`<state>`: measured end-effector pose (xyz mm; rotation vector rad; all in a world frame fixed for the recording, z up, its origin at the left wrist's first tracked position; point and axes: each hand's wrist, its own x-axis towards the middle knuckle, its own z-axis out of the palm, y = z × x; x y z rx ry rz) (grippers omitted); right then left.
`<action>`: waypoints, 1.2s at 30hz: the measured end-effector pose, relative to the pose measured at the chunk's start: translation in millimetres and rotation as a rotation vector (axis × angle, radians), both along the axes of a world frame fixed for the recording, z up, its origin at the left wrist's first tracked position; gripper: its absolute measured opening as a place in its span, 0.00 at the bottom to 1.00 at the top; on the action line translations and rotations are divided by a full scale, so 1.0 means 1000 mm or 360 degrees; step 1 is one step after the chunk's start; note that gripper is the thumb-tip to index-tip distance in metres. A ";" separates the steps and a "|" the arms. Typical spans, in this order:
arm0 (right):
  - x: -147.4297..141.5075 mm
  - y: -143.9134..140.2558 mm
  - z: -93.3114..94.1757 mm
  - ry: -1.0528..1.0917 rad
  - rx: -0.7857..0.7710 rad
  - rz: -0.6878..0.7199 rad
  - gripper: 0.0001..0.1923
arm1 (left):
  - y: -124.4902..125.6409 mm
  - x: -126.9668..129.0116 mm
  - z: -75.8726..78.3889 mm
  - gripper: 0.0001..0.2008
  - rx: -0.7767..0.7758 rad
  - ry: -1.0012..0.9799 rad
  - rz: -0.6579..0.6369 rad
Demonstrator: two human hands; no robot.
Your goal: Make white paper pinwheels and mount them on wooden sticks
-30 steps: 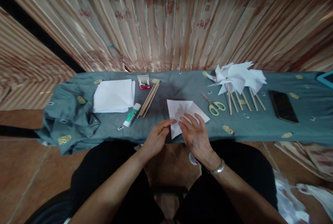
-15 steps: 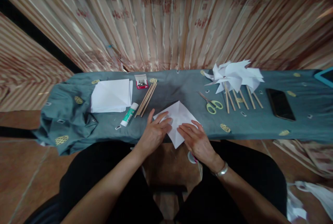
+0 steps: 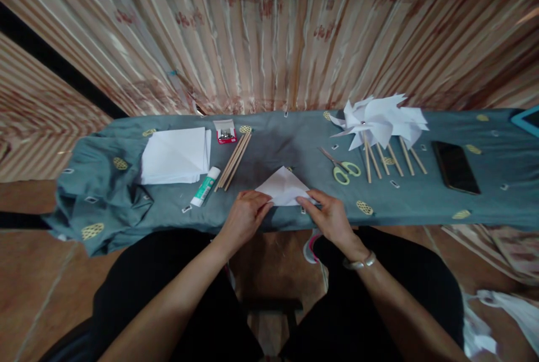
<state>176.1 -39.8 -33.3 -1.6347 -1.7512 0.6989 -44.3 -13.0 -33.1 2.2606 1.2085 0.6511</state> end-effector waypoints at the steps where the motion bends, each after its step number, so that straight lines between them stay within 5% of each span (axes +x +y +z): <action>1: 0.000 0.003 0.001 -0.0023 -0.0023 -0.0022 0.17 | 0.001 0.001 0.000 0.12 -0.0018 -0.0034 0.0020; 16: 0.000 0.028 -0.001 -0.0325 -0.0093 -0.0229 0.13 | 0.021 0.000 -0.008 0.09 -0.0117 -0.0157 0.0301; 20: -0.002 0.032 -0.001 -0.0368 -0.0156 -0.0285 0.12 | 0.022 0.003 -0.004 0.15 0.0059 -0.0056 0.0317; 26: -0.002 0.036 -0.002 -0.0388 -0.0119 -0.0302 0.09 | 0.004 0.019 0.001 0.20 0.0536 0.0352 -0.0112; 36: -0.003 0.037 0.002 -0.0390 -0.0209 -0.0312 0.07 | -0.005 0.031 -0.013 0.25 0.0390 0.0536 -0.0222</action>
